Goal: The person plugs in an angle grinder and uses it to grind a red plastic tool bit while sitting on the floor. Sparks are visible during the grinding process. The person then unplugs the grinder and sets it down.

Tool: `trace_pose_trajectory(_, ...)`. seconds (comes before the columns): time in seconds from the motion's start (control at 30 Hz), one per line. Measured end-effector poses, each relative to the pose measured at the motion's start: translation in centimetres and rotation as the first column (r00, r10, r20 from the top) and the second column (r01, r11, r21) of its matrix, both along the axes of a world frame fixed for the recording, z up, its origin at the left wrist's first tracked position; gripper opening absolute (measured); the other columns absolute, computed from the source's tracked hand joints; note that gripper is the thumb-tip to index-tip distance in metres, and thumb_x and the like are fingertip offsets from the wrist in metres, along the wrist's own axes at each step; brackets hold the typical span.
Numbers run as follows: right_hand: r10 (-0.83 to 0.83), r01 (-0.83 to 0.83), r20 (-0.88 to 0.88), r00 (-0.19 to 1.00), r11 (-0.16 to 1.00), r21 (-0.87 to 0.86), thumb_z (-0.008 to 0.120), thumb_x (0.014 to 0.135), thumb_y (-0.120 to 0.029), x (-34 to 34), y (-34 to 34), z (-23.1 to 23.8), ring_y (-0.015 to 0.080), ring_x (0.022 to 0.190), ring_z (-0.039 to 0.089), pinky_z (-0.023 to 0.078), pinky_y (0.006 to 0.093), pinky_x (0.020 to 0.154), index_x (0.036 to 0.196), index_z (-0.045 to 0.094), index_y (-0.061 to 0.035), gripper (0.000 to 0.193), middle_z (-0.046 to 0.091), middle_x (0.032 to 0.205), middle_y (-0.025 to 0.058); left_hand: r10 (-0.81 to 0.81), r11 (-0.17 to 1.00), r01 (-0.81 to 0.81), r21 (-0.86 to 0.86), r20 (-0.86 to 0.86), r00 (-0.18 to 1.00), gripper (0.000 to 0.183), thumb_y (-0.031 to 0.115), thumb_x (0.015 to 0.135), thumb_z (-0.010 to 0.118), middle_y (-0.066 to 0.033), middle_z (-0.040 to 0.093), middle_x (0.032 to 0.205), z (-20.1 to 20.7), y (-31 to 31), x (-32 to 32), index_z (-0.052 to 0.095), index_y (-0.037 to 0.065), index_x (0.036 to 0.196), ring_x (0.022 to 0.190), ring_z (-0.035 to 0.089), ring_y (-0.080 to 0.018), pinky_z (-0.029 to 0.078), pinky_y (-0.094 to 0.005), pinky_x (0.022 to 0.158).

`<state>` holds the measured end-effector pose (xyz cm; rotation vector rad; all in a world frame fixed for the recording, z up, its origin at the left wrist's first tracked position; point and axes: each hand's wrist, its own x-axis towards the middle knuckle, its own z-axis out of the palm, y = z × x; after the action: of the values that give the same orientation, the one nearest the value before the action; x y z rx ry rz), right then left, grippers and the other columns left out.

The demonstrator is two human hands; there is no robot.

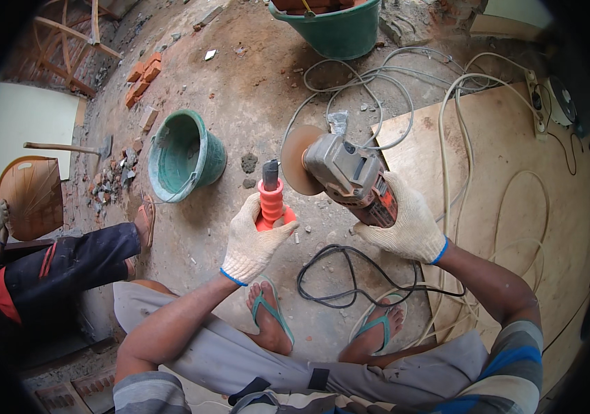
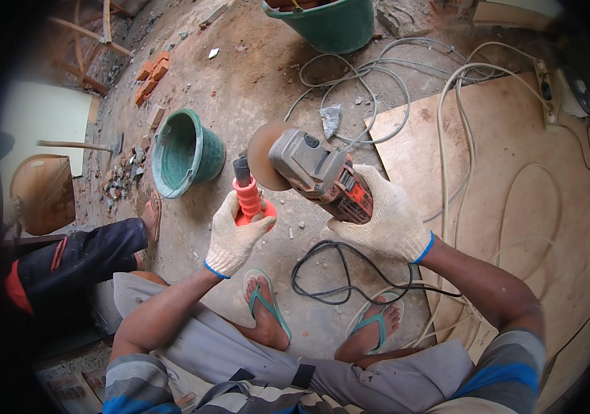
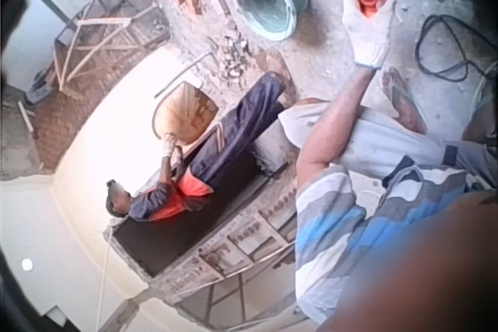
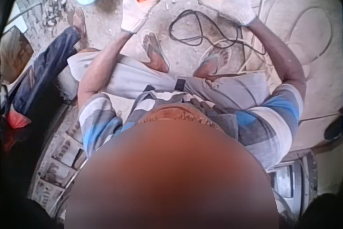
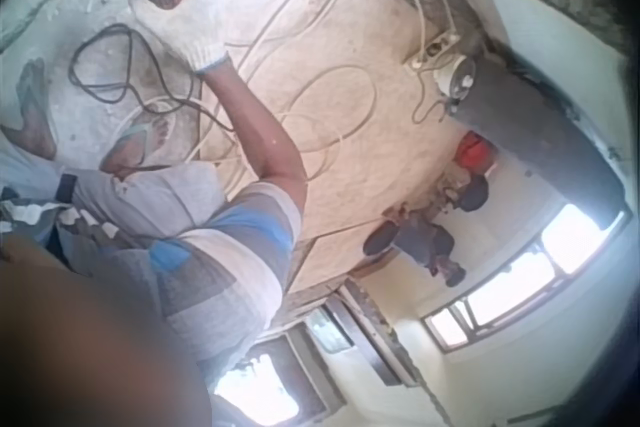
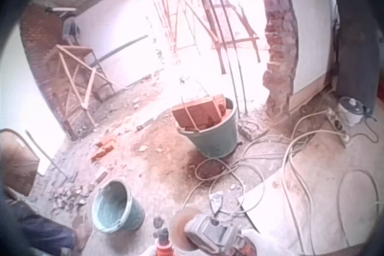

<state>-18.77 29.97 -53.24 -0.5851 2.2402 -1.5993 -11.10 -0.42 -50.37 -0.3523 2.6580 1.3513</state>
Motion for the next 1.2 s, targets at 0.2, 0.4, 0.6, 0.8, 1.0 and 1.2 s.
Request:
trace_pose_trajectory(0.2,0.008,-0.004,-0.064,0.998,0.998,0.056,0.096,0.078,-0.033,0.18,-0.06,0.16,0.034,0.111,0.076,0.059,0.0429,0.097,0.143,0.055,-0.003,0.083,0.073,0.124,0.0199,-0.041,0.997,0.038,-0.071,-0.045,0.998,0.05,0.01,0.085,0.089,-0.01,0.075,0.109,0.4,0.18,0.21,0.063,0.001,0.127,0.101,0.072,-0.0184,0.058,-0.0361,0.094)
trace_pose_trajectory(0.4,0.027,-0.026,-0.066,0.997,1.0,0.016,0.096,0.077,-0.034,0.38,-0.09,-0.19,0.0338,0.11,0.077,0.06,0.0424,0.096,0.145,0.054,-0.0024,0.086,0.073,0.122,0.021,-0.059,0.993,0.05,-0.102,-0.088,0.994,0.05,0.01,0.084,0.089,-0.011,0.075,0.108,0.57,0.35,0.25,0.064,0.001,0.126,0.099,0.072,-0.0192,0.058,-0.0365,0.092)
trace_pose_trajectory(0.6,0.043,-0.039,-0.128,0.991,0.999,0.034,0.096,0.076,-0.035,0.55,-0.32,0.0,0.0343,0.108,0.077,0.06,0.0419,0.095,0.145,0.054,-0.0012,0.088,0.073,0.121,0.0215,-0.056,0.993,0.041,-0.114,-0.126,0.991,0.05,0.01,0.083,0.09,-0.0127,0.075,0.107,0.57,0.63,0.11,0.064,0.001,0.125,0.097,0.072,-0.0192,0.058,-0.0364,0.091)
trace_pose_trajectory(0.8,0.045,-0.041,-0.124,0.991,0.998,0.036,0.096,0.077,-0.035,0.28,-0.53,0.12,0.0351,0.108,0.076,0.06,0.0419,0.095,0.144,0.055,-0.0003,0.086,0.073,0.121,0.0223,-0.018,0.991,0.002,-0.13,-0.121,0.992,0.049,0.011,0.083,0.091,-0.0134,0.075,0.103,0.34,0.36,0.25,0.064,0.0,0.123,0.093,0.07,-0.019,0.058,-0.0358,0.089)
trace_pose_trajectory(1.0,0.045,-0.039,-0.092,0.995,0.997,0.071,0.096,0.077,-0.035,0.41,-0.49,0.12,0.037,0.11,0.076,0.06,0.043,0.095,0.145,0.054,-0.0011,0.086,0.073,0.121,0.0228,-0.038,0.982,0.009,-0.188,-0.147,0.988,0.049,0.012,0.083,0.091,-0.0143,0.075,0.103,-0.01,0.08,0.19,0.064,0.0,0.122,0.092,0.07,-0.0191,0.058,-0.0358,0.088)
trace_pose_trajectory(1.2,0.048,-0.039,-0.153,0.987,0.997,0.066,0.096,0.077,-0.034,0.37,-0.59,0.0,0.0359,0.11,0.076,0.06,0.0423,0.096,0.146,0.053,-0.0015,0.087,0.073,0.122,0.022,-0.051,0.98,0.019,-0.198,-0.161,0.986,0.052,0.012,0.083,0.091,-0.0156,0.076,0.105,-0.21,0.22,0.14,0.064,0.0,0.125,0.094,0.072,-0.021,0.058,-0.0365,0.089)
